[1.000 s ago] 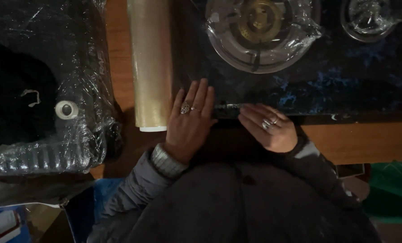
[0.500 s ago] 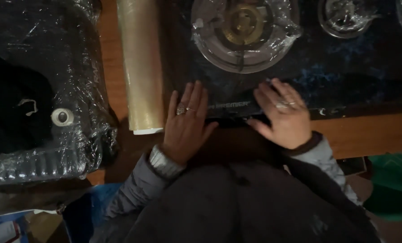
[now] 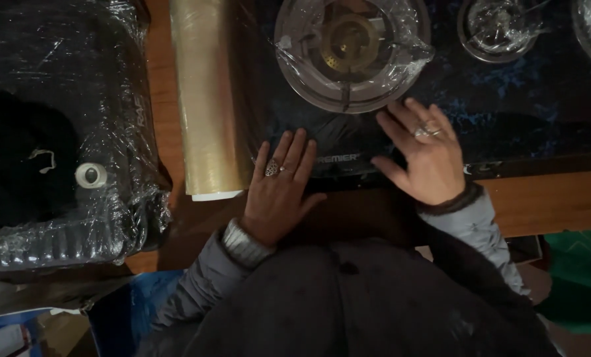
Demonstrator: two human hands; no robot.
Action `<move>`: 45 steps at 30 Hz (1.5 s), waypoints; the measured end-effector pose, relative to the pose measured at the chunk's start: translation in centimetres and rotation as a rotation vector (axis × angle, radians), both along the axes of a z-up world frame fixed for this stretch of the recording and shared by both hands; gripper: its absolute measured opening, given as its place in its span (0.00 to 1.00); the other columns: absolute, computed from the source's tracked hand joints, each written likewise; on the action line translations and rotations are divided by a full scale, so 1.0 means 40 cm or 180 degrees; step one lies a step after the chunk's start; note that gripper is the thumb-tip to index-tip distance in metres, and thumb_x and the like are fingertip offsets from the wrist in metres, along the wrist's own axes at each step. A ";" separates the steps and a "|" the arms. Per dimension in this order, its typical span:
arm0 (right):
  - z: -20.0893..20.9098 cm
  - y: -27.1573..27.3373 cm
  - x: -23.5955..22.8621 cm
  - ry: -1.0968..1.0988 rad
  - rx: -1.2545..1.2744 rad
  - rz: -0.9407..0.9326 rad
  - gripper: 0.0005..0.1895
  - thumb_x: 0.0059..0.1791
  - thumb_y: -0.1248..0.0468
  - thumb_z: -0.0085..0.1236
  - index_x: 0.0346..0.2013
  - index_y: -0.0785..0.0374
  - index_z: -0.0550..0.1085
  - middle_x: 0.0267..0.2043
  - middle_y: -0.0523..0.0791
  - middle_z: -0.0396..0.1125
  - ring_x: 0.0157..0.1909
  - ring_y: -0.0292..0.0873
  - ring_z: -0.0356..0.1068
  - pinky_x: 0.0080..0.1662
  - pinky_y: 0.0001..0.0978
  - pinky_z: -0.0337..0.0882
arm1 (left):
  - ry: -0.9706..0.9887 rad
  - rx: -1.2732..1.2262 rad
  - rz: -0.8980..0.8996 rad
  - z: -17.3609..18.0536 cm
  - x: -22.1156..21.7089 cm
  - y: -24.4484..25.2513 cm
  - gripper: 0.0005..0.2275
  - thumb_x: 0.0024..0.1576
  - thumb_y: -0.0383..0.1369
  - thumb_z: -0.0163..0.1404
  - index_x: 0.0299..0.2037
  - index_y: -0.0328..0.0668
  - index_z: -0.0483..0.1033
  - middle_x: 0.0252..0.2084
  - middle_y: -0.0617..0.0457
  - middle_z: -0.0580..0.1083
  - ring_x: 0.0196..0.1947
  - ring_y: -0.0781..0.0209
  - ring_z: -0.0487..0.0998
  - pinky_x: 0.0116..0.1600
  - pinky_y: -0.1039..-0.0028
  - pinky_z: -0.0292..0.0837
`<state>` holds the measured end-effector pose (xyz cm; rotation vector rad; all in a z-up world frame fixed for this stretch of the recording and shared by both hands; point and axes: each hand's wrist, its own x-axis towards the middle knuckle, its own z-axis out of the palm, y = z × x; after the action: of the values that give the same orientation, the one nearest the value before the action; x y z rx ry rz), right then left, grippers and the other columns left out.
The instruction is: Wrapping a portable gas stove in plastic wrap for protection or storage.
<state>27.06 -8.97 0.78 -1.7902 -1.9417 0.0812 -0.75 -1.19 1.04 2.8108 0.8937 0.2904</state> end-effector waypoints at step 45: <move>-0.098 -0.145 0.154 -0.0302 -0.0238 -0.1235 0.46 0.61 0.35 0.45 0.73 0.76 0.63 0.77 0.68 0.54 0.79 0.72 0.48 0.72 0.74 0.44 | -0.0004 -0.0025 0.0034 0.004 0.009 -0.005 0.44 0.51 0.53 0.61 0.73 0.34 0.57 0.76 0.39 0.55 0.75 0.41 0.54 0.75 0.45 0.46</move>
<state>33.23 -14.77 -3.15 -2.2229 -1.6342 -0.0644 -0.40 -1.39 1.19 2.7991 0.9079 0.2897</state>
